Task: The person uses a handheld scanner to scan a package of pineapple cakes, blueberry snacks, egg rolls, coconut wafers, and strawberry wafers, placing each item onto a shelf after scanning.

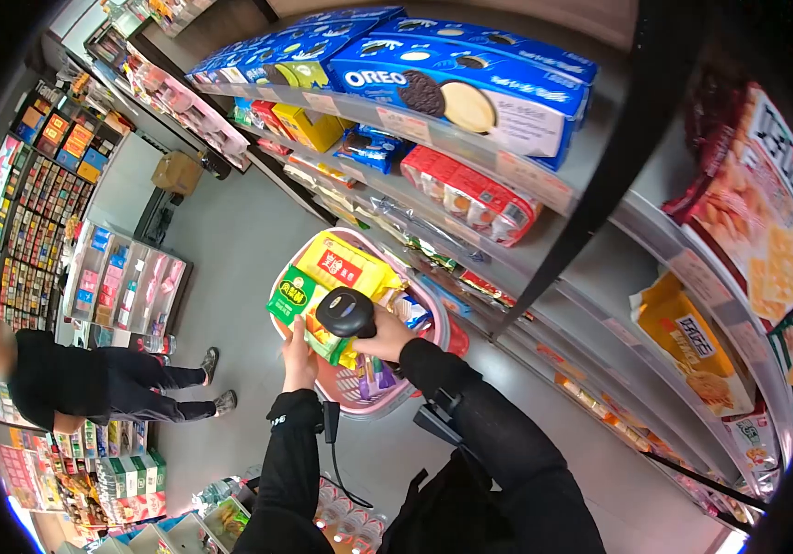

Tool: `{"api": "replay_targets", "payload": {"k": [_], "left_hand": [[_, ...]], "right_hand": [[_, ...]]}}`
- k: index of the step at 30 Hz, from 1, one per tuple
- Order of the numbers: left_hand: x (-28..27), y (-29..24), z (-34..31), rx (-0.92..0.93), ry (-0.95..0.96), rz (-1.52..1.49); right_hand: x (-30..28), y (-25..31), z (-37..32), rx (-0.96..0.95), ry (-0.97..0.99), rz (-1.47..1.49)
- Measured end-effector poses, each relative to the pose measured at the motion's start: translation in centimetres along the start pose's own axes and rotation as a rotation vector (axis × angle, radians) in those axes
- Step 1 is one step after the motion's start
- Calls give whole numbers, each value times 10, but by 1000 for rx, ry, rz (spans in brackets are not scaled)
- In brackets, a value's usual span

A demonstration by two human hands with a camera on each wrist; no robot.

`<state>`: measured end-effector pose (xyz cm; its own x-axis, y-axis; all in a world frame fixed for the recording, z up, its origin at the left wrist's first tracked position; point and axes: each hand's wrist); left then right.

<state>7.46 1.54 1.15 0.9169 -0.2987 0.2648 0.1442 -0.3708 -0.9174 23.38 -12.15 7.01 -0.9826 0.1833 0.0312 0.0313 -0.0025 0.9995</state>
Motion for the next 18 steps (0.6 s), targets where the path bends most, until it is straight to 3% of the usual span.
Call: {"api": "replay_targets", "payload": {"k": [2,4,8,11,12,14,16,18], "left_hand": [[0,9,8,-14,-25,24],[10,10,4,67,6,-29],[10,9,-3,-68,-15,-74],[13,-2,-25,-61,18,-147],[8,-3,-33,-51,52,-192],[6,-14,-55,-23,86,-240],[7,-27,-79,7,180,-279],[-3,-29,-94,-102,215,-394]], "right_hand": [[12,-13,15,-14,-69,-18],[18,-32,29,18,17,-138],[26,-38,22,8,-32,-358],[33,-42,12,35,-8,-195],[27,-7,-3,71,58,-112],[33,-8,-19,30,117,-160],[30,24,-44,-107,141,-14],[21,56,-71,-129,335,223]]}}
Point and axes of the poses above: each hand's wrist, its own z-axis towards the middle knuckle, its own x-axis out of the palm, y = z × x, and after that the axes turned 7 degrees about y, right-handed
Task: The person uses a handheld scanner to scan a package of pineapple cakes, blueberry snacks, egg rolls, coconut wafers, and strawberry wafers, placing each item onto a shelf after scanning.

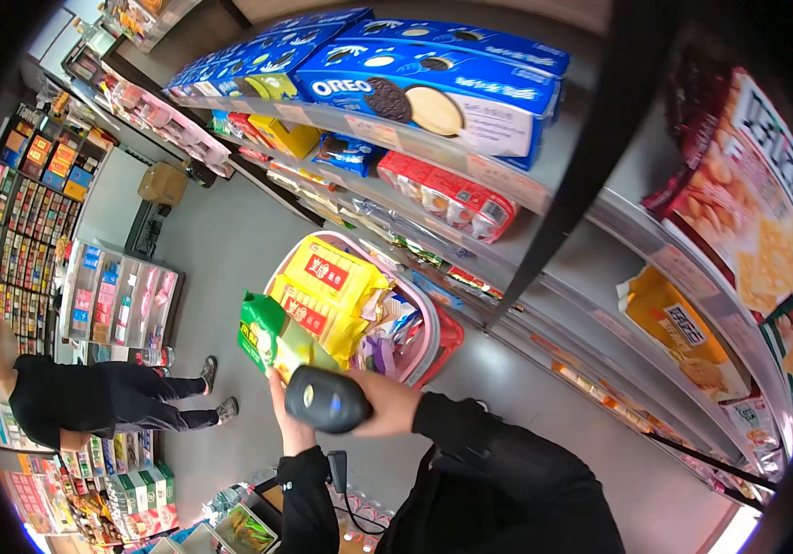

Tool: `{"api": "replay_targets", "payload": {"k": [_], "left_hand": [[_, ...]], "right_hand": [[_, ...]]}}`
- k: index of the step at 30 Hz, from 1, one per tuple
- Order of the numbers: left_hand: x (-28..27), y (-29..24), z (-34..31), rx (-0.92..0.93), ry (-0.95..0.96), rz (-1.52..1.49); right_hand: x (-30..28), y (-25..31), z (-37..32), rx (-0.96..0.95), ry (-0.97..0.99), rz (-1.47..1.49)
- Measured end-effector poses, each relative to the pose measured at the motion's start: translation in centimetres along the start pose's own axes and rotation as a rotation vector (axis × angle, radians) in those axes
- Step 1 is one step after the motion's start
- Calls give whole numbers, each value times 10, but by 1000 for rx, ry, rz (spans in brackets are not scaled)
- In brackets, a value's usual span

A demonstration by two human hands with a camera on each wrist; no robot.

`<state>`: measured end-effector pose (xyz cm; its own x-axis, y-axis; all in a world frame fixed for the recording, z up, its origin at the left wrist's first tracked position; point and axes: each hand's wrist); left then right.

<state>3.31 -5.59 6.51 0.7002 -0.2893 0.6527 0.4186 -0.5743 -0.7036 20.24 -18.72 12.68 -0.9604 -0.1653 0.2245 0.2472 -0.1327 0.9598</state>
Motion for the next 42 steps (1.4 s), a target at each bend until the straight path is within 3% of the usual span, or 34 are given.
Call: {"api": "replay_targets", "payload": {"k": [2,4,5,6,7,8,10,12,14,18,19,21,28,32,35,42], "left_hand": [[49,-8,-30,-172,43,-37],[48,16,-43,-254,54,-137],[65,27,-52,-297,188,-91],[89,35,-66,-344,323,-46],[127,32,-81,-531,267,-200],[133,46,-87,-560,284,-200],[152,75,-103,-936,426,-418],[183,95,-127,-1016,494,-450],[198,117,-149,-1260,787,-441],[215,164,-206,-1436,832,-285],[219,174,-218,-1477,846,-268],[226,192,-241,-1669,847,-354],[243,234,-318,-1870,1147,-379],[239,256,-348,-1917,1200,-428],[234,265,-365,-1823,1209,-433],[243,273,-385,-1907,1245,-417]], "right_hand": [[6,43,-33,-78,79,-88],[13,63,-66,-70,253,-76],[16,77,-87,-78,217,-30],[18,88,-110,-86,177,16],[19,95,-139,-81,87,33],[20,100,-170,-75,-5,48],[23,104,-229,110,-35,-95],[41,113,-282,61,-315,-224],[58,124,-323,101,-435,-327],[108,144,-398,259,-712,-453],[121,148,-416,370,-739,-493],[145,154,-450,487,-805,-518],[198,164,-538,425,-909,-571],[219,160,-575,380,-917,-566],[232,160,-594,360,-922,-569],[242,160,-622,309,-888,-551]]}}
Point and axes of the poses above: each hand's wrist, its own z-axis towards the middle knuckle, its own x-axis out of the palm, y = z × x, and after that the axes turned 7 degrees about y, right-handed
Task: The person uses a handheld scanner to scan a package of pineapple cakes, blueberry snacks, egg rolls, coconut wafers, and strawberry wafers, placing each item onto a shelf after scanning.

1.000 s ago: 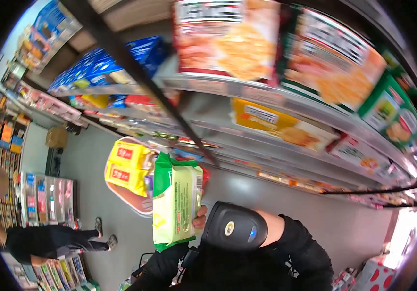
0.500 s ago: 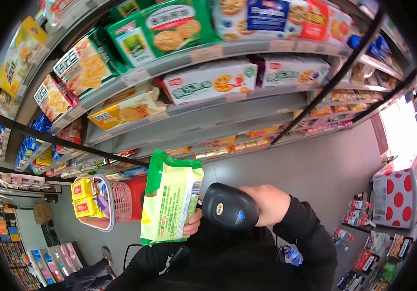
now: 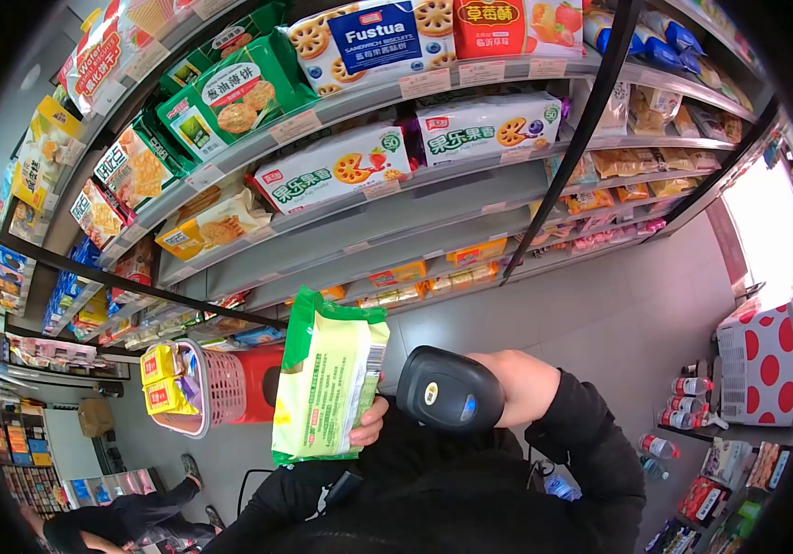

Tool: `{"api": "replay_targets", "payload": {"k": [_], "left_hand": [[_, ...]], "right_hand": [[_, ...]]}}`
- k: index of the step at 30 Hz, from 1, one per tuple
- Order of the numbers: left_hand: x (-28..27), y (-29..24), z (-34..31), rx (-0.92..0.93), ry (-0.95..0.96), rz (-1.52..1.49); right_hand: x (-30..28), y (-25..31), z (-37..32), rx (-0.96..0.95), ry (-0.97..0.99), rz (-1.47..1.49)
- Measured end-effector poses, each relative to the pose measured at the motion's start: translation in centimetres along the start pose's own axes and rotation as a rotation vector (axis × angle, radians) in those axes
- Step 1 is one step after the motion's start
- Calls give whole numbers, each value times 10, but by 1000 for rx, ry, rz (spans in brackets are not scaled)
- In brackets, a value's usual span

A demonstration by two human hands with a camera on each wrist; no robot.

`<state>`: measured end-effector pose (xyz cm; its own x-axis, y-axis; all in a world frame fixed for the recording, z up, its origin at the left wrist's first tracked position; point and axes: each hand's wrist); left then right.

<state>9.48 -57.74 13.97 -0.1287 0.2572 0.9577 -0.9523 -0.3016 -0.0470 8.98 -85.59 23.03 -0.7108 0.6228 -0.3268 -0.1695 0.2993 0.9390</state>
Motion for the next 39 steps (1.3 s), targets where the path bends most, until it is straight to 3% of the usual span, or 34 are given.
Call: {"api": "replay_targets", "payload": {"k": [5,8,10,12,13,14,17,22,24,28,32,36,39], "left_hand": [[-9,0,7,-26,10,14],[-4,12,8,245,-571,188],[-19,7,6,315,-630,182],[-10,1,29,521,-971,343],[-17,-1,30,547,-912,347],[-27,-5,29,568,-854,351],[-48,-12,30,580,-867,396],[-62,-23,46,584,-782,378],[-64,-28,52,564,-777,317],[-79,-38,60,608,-660,319],[-89,-40,67,540,-657,396],[-96,-40,72,405,-682,417],[-106,-40,71,286,-724,698]], "right_hand": [[-6,-13,-11,-16,-48,83],[-3,-16,-13,-46,-158,126],[5,-18,-9,-89,-253,135],[18,-33,-1,21,-453,432],[27,-45,5,32,-497,514],[31,-58,12,-21,-410,648],[39,-63,26,24,-514,845],[52,-79,38,37,-693,819],[51,-84,40,134,-798,724],[55,-98,44,123,-868,864],[62,-114,55,41,-1075,952],[52,-123,56,75,-1216,995],[51,-137,47,82,-1256,1067]]}}
Point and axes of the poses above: each hand's wrist, its own z-axis towards the middle knuckle, its own x-axis out of the palm, y = z × x, and after that the axes turned 7 degrees about y, right-handed
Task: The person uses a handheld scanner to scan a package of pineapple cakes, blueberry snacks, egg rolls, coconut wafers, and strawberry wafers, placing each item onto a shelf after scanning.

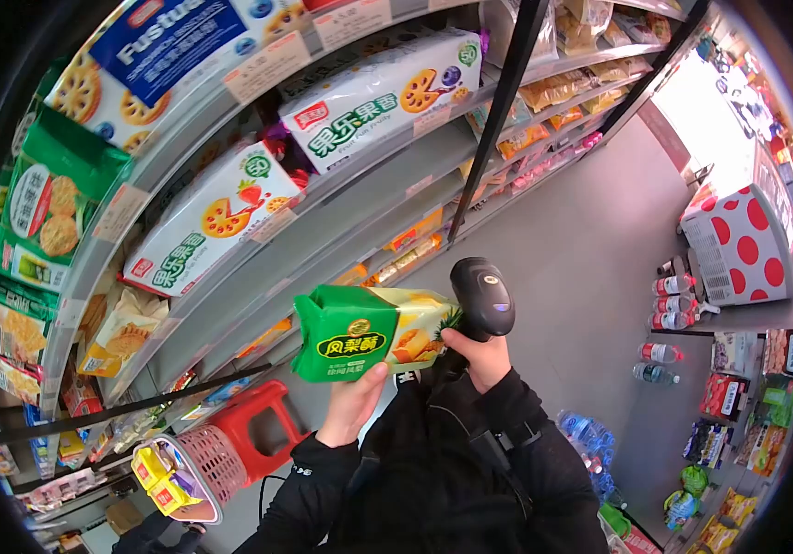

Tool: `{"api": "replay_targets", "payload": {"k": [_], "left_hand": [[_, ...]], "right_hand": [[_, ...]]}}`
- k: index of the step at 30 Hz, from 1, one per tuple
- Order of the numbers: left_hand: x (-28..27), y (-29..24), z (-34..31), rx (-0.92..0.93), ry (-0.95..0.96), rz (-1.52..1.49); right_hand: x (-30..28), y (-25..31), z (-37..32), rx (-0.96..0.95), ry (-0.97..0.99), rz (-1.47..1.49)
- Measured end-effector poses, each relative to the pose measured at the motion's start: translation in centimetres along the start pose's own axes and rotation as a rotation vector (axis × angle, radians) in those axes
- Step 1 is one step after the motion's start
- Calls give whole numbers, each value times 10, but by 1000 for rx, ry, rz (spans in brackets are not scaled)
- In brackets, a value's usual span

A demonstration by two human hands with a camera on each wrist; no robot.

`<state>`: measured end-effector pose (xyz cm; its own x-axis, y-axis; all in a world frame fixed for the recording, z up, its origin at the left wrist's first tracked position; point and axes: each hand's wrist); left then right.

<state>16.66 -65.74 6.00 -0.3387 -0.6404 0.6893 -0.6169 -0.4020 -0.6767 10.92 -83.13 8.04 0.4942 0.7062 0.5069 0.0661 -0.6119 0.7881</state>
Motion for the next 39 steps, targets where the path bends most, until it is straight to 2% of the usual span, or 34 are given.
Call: {"api": "replay_targets", "payload": {"k": [1,3,7,9,11,13,16,20,24,26,27,29,30,31,32,33,35,37,39], "left_hand": [[-2,0,1,-10,1,7],[-8,-2,7,88,142,-71],[6,-24,24,-18,325,-72],[1,-14,36,-18,312,-57],[0,-9,50,-52,169,-56],[-3,-4,64,-95,159,-84],[-14,2,88,-53,62,84],[-30,5,127,-117,59,296],[-26,1,149,-301,33,436],[-15,3,165,-206,131,487],[-20,5,170,-219,129,491],[-31,8,178,-432,21,929],[-28,12,181,-428,-68,912],[-35,14,184,-435,-68,915],[-48,18,186,-409,-110,947],[-60,21,188,-385,-150,978],[-79,23,195,-333,-196,1100],[-88,23,206,-76,-227,1145],[-99,18,215,-93,-208,1180]], "right_hand": [[-5,1,2,-2,-26,40],[-16,5,7,4,-54,75],[-42,15,22,-15,-73,27],[-52,19,31,21,-59,59],[-64,22,47,44,-43,55],[-74,25,65,101,-49,1],[-96,23,98,90,-26,-4],[-118,11,141,5,56,-109],[-134,-2,171,44,68,-166],[-138,-9,180,46,74,-203],[-139,-12,183,41,88,-246],[-139,-20,191,74,89,-232],[-137,-22,194,20,106,-276],[-134,-22,198,-37,122,-321],[-131,-20,201,-9,116,-347],[-131,-30,209,-138,66,-415],[-126,-31,213,-185,73,-647],[-118,-27,217,-133,95,-634],[-115,-38,228,-241,133,-657]]}}
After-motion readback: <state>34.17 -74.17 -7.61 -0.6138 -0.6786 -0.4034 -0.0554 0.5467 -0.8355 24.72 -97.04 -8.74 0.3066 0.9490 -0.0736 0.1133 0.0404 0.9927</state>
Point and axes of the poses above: each hand's wrist, its own z-axis towards the middle knuckle, its own x-axis out of the palm, y = z × x, and after that the axes turned 7 degrees about y, right-handed
